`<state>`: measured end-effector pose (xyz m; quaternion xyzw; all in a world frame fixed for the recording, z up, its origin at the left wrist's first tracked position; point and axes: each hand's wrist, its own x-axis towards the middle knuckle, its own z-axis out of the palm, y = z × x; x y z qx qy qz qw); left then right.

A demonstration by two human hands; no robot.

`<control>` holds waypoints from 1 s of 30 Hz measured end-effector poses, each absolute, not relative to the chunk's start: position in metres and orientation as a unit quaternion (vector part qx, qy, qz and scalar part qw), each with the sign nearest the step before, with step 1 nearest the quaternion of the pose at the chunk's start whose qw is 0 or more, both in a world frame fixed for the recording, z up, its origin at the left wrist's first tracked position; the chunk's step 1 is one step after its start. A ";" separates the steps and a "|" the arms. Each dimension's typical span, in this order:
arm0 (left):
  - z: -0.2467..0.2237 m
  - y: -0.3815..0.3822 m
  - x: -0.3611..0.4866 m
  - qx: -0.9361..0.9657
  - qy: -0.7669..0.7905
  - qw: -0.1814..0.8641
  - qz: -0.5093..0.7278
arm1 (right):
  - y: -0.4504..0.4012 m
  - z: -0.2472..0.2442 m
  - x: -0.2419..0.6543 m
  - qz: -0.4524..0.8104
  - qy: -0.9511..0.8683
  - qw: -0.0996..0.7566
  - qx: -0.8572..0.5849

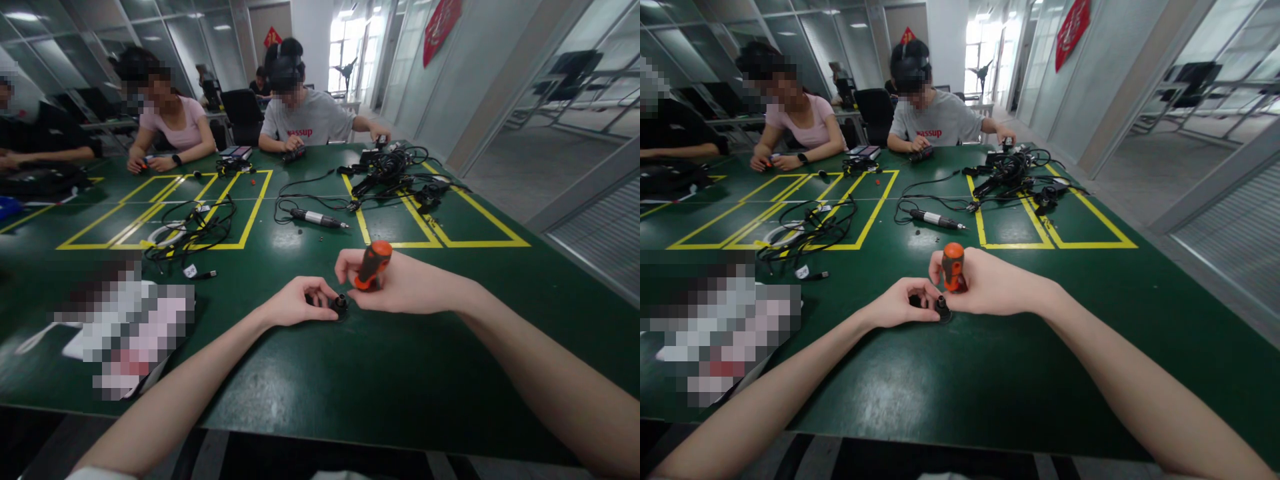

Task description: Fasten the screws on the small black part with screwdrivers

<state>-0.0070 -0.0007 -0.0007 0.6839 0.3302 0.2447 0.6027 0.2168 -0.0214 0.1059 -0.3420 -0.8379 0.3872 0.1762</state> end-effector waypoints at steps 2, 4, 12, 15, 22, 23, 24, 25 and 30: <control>-0.001 0.000 -0.007 0.685 0.332 0.601 0.244 | -0.021 0.105 0.215 0.368 -0.848 0.177 -0.337; -0.001 0.000 -0.007 0.687 0.331 0.599 0.244 | -0.020 0.104 0.214 0.356 -0.855 0.175 -0.333; 0.001 -0.001 -0.008 0.695 0.325 0.593 0.244 | -0.021 0.106 0.212 0.370 -0.846 0.171 -0.343; 0.000 -0.001 -0.008 0.692 0.325 0.596 0.246 | -0.021 0.106 0.212 0.346 -0.846 0.182 -0.363; -0.002 -0.001 -0.008 0.687 0.327 0.600 0.246 | -0.020 0.105 0.214 0.183 -0.867 0.151 -0.437; -0.002 -0.001 -0.008 0.687 0.329 0.599 0.245 | -0.020 0.105 0.214 0.182 -0.868 0.143 -0.440; -0.002 -0.001 -0.008 0.688 0.331 0.598 0.245 | -0.021 0.106 0.215 0.189 -0.867 0.137 -0.440; -0.002 -0.001 -0.008 0.688 0.332 0.597 0.244 | -0.021 0.107 0.216 0.203 -0.865 0.134 -0.439; -0.002 -0.001 -0.008 0.683 0.338 0.601 0.240 | -0.023 0.110 0.220 0.279 -0.847 0.130 -0.432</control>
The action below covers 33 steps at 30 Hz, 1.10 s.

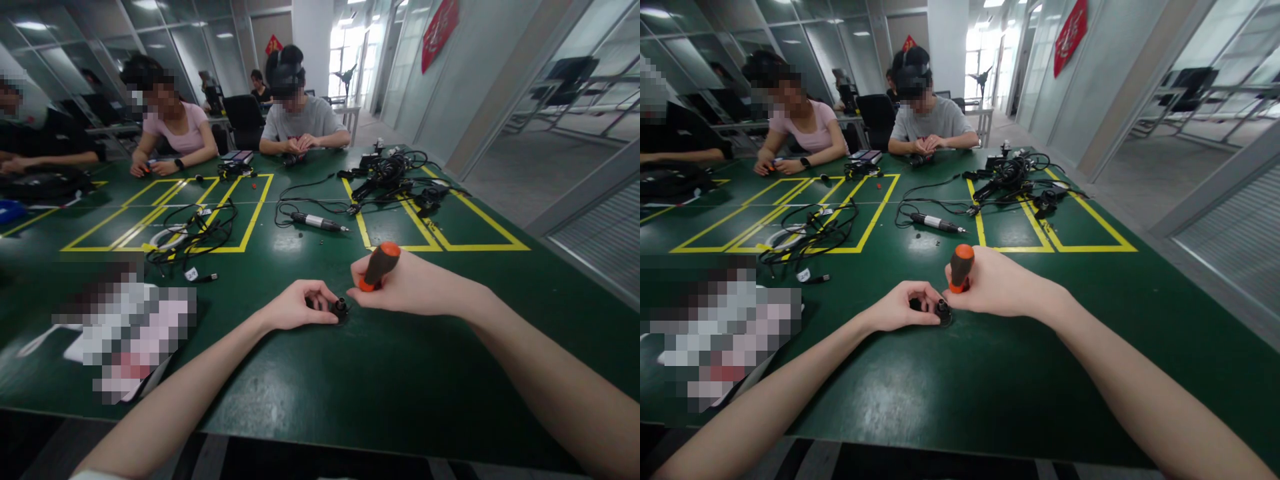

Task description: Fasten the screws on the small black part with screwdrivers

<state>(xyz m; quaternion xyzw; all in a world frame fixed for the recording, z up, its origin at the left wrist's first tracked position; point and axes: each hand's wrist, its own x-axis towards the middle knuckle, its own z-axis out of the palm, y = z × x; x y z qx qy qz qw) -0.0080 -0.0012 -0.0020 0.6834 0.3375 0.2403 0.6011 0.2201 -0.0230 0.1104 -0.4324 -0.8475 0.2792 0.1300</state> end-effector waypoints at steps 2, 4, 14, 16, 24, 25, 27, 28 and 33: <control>-0.002 -0.001 -0.008 0.682 0.338 0.603 0.239 | -0.023 0.112 0.221 0.299 -0.846 0.131 -0.421; -0.002 -0.001 -0.008 0.683 0.336 0.603 0.239 | -0.023 0.113 0.221 0.308 -0.843 0.131 -0.421; -0.001 -0.001 -0.009 0.690 0.334 0.596 0.238 | -0.021 0.118 0.225 0.320 -0.836 0.126 -0.429; -0.001 -0.001 -0.009 0.690 0.335 0.596 0.238 | -0.020 0.119 0.226 0.302 -0.842 0.134 -0.427; -0.003 0.000 -0.009 0.688 0.335 0.597 0.240 | -0.015 0.115 0.231 0.364 -0.833 0.130 -0.397; -0.004 0.000 -0.010 0.688 0.335 0.597 0.241 | -0.015 0.115 0.231 0.370 -0.832 0.132 -0.391; -0.004 0.000 -0.010 0.688 0.335 0.597 0.241 | -0.013 0.114 0.233 0.389 -0.829 0.128 -0.381; -0.004 0.000 -0.009 0.688 0.334 0.598 0.240 | -0.012 0.113 0.233 0.403 -0.827 0.120 -0.374; -0.005 0.000 -0.009 0.682 0.340 0.601 0.239 | -0.006 0.111 0.234 0.463 -0.815 0.090 -0.336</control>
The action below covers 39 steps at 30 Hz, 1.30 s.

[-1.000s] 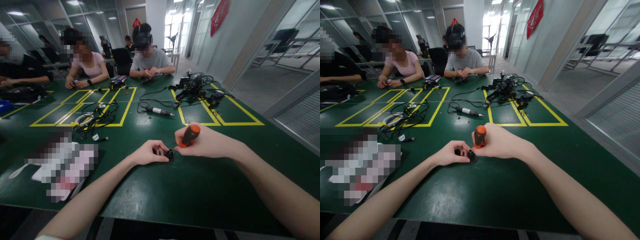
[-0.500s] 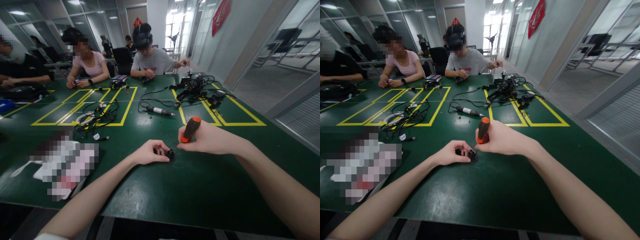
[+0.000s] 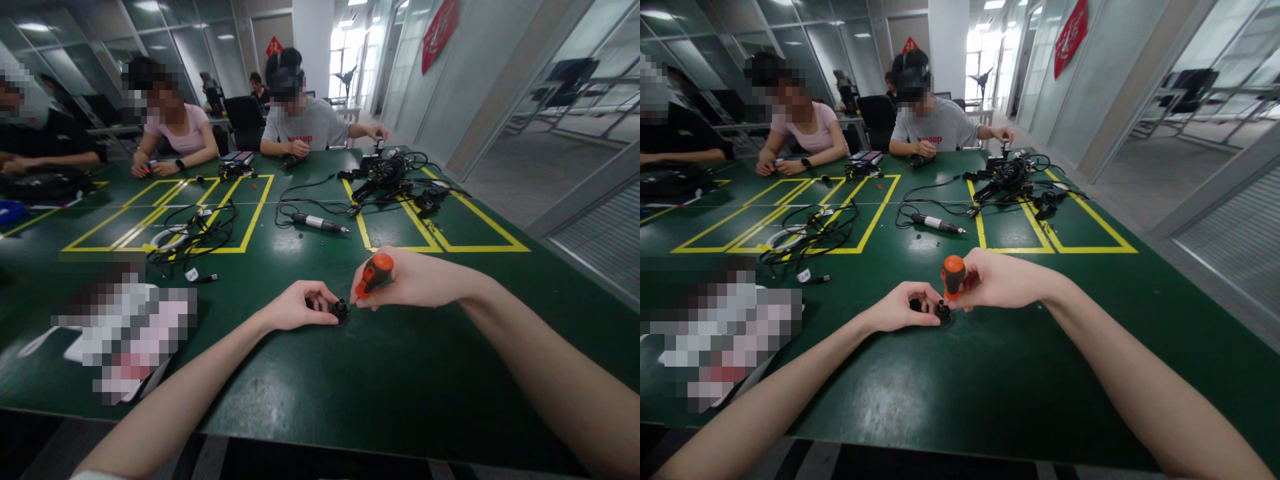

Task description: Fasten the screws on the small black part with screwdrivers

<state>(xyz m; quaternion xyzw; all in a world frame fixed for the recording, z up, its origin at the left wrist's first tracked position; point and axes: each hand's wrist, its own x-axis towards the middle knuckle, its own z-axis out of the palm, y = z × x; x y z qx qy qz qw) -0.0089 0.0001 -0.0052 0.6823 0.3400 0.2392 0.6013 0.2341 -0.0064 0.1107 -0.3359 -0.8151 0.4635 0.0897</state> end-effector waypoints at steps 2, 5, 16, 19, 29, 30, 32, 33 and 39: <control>-0.005 0.000 -0.009 0.681 0.343 0.601 0.239 | -0.005 0.111 0.234 0.465 -0.818 0.097 -0.325; -0.004 0.000 -0.008 0.679 0.342 0.602 0.242 | -0.005 0.111 0.234 0.481 -0.812 0.107 -0.312; -0.002 -0.002 -0.006 0.675 0.337 0.612 0.236 | -0.001 0.096 0.232 0.626 -0.703 0.137 -0.308; 0.000 -0.002 -0.006 0.677 0.335 0.612 0.235 | -0.003 0.097 0.230 0.601 -0.719 0.138 -0.322; -0.001 -0.003 -0.005 0.680 0.331 0.608 0.239 | -0.011 0.092 0.220 0.420 -0.814 0.179 -0.359; -0.001 -0.003 -0.005 0.680 0.331 0.609 0.239 | -0.012 0.092 0.219 0.389 -0.826 0.184 -0.365; -0.001 -0.002 -0.005 0.680 0.331 0.608 0.241 | -0.015 0.092 0.219 0.348 -0.837 0.185 -0.380; -0.001 -0.002 -0.005 0.680 0.332 0.607 0.242 | -0.016 0.093 0.219 0.349 -0.836 0.180 -0.383; -0.001 -0.002 -0.005 0.680 0.335 0.606 0.241 | -0.019 0.097 0.221 0.431 -0.811 0.161 -0.362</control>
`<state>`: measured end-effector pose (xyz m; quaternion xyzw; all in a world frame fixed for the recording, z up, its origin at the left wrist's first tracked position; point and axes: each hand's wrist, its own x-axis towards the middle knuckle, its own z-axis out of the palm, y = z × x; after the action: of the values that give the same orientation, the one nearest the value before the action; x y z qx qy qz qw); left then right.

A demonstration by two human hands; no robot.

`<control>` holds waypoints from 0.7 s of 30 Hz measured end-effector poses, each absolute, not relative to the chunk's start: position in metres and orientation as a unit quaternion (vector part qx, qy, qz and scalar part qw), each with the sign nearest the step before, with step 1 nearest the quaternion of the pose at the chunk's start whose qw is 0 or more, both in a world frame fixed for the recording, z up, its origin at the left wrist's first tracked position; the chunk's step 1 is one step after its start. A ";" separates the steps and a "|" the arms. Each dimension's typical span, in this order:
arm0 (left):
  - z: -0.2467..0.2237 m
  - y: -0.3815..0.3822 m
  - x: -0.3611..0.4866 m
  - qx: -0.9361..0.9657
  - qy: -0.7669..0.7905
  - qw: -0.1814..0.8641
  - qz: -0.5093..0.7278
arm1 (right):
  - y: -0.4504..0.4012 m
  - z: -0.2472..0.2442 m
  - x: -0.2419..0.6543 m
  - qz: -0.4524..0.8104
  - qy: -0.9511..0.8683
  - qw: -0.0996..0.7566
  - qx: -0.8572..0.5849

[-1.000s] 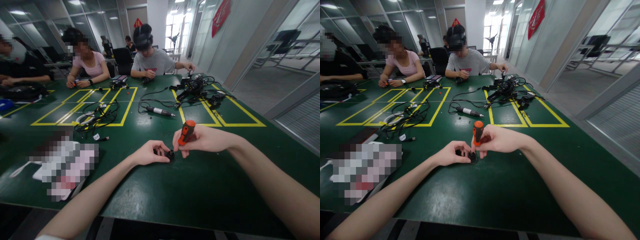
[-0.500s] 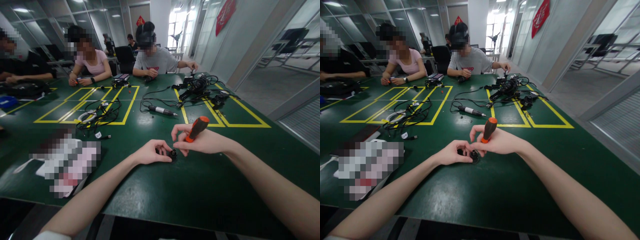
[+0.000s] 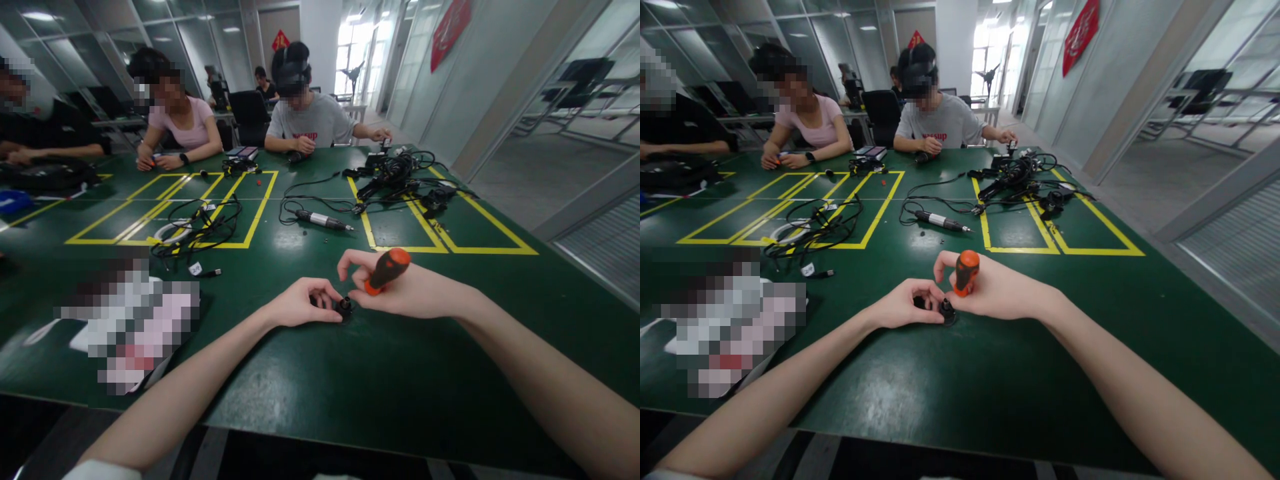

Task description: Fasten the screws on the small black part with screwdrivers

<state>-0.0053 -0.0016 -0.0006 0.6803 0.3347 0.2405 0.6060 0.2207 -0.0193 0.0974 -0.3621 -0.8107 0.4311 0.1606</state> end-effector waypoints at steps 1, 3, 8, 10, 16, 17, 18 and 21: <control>0.000 -0.002 -0.005 0.681 0.334 0.606 0.239 | -0.019 0.098 0.221 0.427 -0.812 0.162 -0.363; 0.000 -0.002 -0.005 0.683 0.332 0.605 0.240 | -0.019 0.097 0.220 0.412 -0.820 0.168 -0.360; -0.001 -0.001 -0.006 0.687 0.333 0.600 0.241 | -0.017 0.093 0.216 0.410 -0.831 0.183 -0.327; -0.001 -0.001 -0.006 0.688 0.333 0.598 0.241 | -0.017 0.093 0.215 0.404 -0.831 0.192 -0.331; 0.000 -0.002 -0.006 0.689 0.331 0.597 0.243 | -0.018 0.099 0.215 0.399 -0.822 0.183 -0.363; 0.000 -0.001 -0.006 0.690 0.330 0.597 0.243 | -0.018 0.100 0.215 0.400 -0.822 0.179 -0.363; 0.000 -0.001 -0.006 0.690 0.329 0.597 0.243 | -0.018 0.100 0.215 0.400 -0.824 0.176 -0.361; 0.000 -0.001 -0.006 0.688 0.330 0.600 0.242 | -0.017 0.096 0.215 0.402 -0.826 0.179 -0.352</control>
<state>-0.0056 -0.0013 0.0003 0.6877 0.3297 0.2416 0.6001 0.2147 -0.0171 0.0964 -0.3516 -0.8264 0.4019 0.1785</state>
